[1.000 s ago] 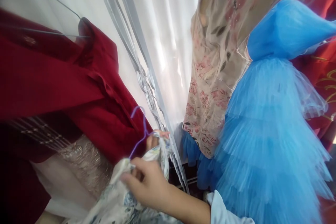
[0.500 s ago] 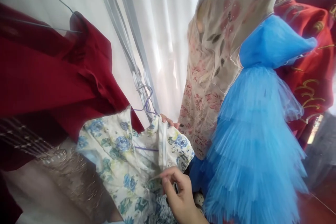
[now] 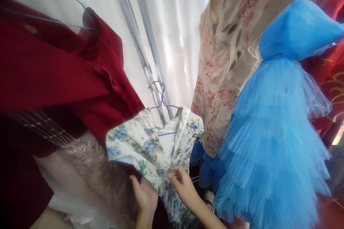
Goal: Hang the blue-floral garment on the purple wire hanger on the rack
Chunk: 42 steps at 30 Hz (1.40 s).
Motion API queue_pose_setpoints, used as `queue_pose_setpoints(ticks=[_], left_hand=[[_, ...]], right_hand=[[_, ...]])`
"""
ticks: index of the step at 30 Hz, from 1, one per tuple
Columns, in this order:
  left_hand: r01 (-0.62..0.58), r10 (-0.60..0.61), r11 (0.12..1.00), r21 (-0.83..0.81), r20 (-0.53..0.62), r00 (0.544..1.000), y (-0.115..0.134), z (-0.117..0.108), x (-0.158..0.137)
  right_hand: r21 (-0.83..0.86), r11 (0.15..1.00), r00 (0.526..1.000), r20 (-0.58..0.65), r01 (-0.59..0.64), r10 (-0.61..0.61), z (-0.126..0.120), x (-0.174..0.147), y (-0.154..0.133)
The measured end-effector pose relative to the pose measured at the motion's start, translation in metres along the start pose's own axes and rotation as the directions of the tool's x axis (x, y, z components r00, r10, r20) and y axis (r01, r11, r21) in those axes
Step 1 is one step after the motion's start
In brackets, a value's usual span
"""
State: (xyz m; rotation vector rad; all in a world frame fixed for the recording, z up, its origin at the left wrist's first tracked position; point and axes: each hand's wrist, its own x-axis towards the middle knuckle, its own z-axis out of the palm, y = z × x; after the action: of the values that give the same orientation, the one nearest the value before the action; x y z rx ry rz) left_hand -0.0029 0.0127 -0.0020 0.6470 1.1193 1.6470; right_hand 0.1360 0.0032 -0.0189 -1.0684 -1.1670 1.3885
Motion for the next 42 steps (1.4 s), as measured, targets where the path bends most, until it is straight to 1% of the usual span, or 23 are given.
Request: queue_pose_setpoints(ticks=[3,6,9,11,13,14,15,16,17,18,19,20,21,22,23,25,27,29,32,34,36,39,42], left_hand=[[-0.002,0.004,0.999,0.054,-0.054,0.999,-0.002,-0.010,-0.015],[0.012,-0.006,0.984,0.175,-0.032,0.999,0.001,-0.011,-0.028],[0.052,-0.043,0.982,0.179,-0.054,0.998,0.006,-0.010,-0.036],[0.048,-0.040,0.984,0.171,-0.051,0.998,0.008,-0.010,-0.038],[0.020,-0.018,0.982,0.186,-0.016,1.000,0.008,-0.013,-0.040],[-0.026,0.028,0.977,0.211,-0.006,1.000,0.006,-0.015,-0.040],[-0.100,0.109,0.961,0.257,-0.022,0.994,0.003,-0.018,-0.040],[-0.190,0.219,0.924,0.333,-0.054,0.974,-0.001,-0.021,-0.040],[-0.276,0.342,0.857,0.435,-0.079,0.936,-0.007,-0.024,-0.040],[-0.342,0.444,0.767,0.543,-0.064,0.894,-0.014,-0.027,-0.040],[-0.384,0.491,0.677,0.628,0.005,0.871,-0.022,-0.029,-0.040],[-0.415,0.470,0.610,0.676,0.114,0.875,-0.030,-0.030,-0.041],[-0.442,0.395,0.580,0.685,0.239,0.887,-0.038,-0.029,-0.041],[-0.459,0.305,0.585,0.669,0.343,0.888,-0.046,-0.027,-0.041],[-0.462,0.235,0.605,0.649,0.409,0.882,-0.052,-0.023,-0.041],[-0.445,0.186,0.632,0.635,0.433,0.882,-0.059,-0.014,-0.039],[-0.460,0.196,0.614,0.642,0.441,0.876,-0.059,-0.006,-0.036],[-0.519,0.186,0.547,0.657,0.510,0.840,-0.057,-0.001,-0.033],[-0.601,0.126,0.383,0.702,0.605,0.786,-0.052,0.005,-0.032],[-0.622,0.085,0.285,0.729,0.628,0.774,-0.049,0.010,-0.034],[-0.641,0.065,0.214,0.737,0.644,0.763,-0.046,0.015,-0.038],[-0.666,0.024,0.159,0.729,0.672,0.740,-0.046,0.021,-0.044],[-0.672,-0.051,0.148,0.725,0.684,0.727,-0.052,0.019,-0.045]], right_hand=[[0.093,0.996,1.000,-0.030,0.005,-0.002,0.004,0.013,0.005],[0.041,0.999,0.998,-0.050,0.028,-0.026,0.004,0.023,0.005],[-0.022,0.999,0.999,-0.017,0.030,-0.030,0.004,0.026,0.004],[-0.004,0.999,0.999,-0.025,0.037,-0.037,0.004,0.024,0.005],[0.029,0.999,0.998,-0.056,0.041,-0.039,0.005,0.021,0.009],[0.042,0.998,0.997,-0.071,0.036,-0.033,0.004,0.019,0.011],[0.052,0.998,0.996,-0.085,0.025,-0.020,0.003,0.016,0.013],[0.060,0.998,0.995,-0.097,0.013,-0.008,0.001,0.012,0.015],[0.066,0.998,0.994,-0.109,0.001,0.006,-0.001,0.008,0.017],[0.067,0.998,0.993,-0.117,-0.012,0.020,-0.003,0.004,0.017],[0.062,0.998,0.993,-0.116,-0.024,0.032,-0.005,-0.001,0.017],[0.054,0.998,0.993,-0.110,-0.034,0.040,-0.006,-0.006,0.016],[0.045,0.998,0.994,-0.097,-0.041,0.045,-0.006,-0.011,0.014],[0.041,0.998,0.996,-0.077,-0.048,0.051,-0.006,-0.016,0.011],[0.043,0.997,0.997,-0.051,-0.058,0.060,-0.006,-0.019,0.006],[0.077,0.994,0.997,-0.017,-0.077,0.079,-0.005,-0.020,-0.006],[0.117,0.990,0.996,-0.034,-0.080,0.084,-0.006,-0.014,-0.024],[0.143,0.989,0.994,-0.094,-0.033,0.047,-0.008,0.001,-0.048],[0.145,0.985,0.988,-0.139,0.089,-0.069,-0.011,0.033,-0.095],[0.149,0.974,0.979,-0.135,0.170,-0.150,-0.009,0.057,-0.130],[0.161,0.958,0.967,-0.133,0.236,-0.216,-0.003,0.079,-0.163],[0.160,0.933,0.945,-0.113,0.323,-0.308,0.006,0.104,-0.200],[0.163,0.914,0.927,-0.107,0.373,-0.359,0.011,0.114,-0.218]])
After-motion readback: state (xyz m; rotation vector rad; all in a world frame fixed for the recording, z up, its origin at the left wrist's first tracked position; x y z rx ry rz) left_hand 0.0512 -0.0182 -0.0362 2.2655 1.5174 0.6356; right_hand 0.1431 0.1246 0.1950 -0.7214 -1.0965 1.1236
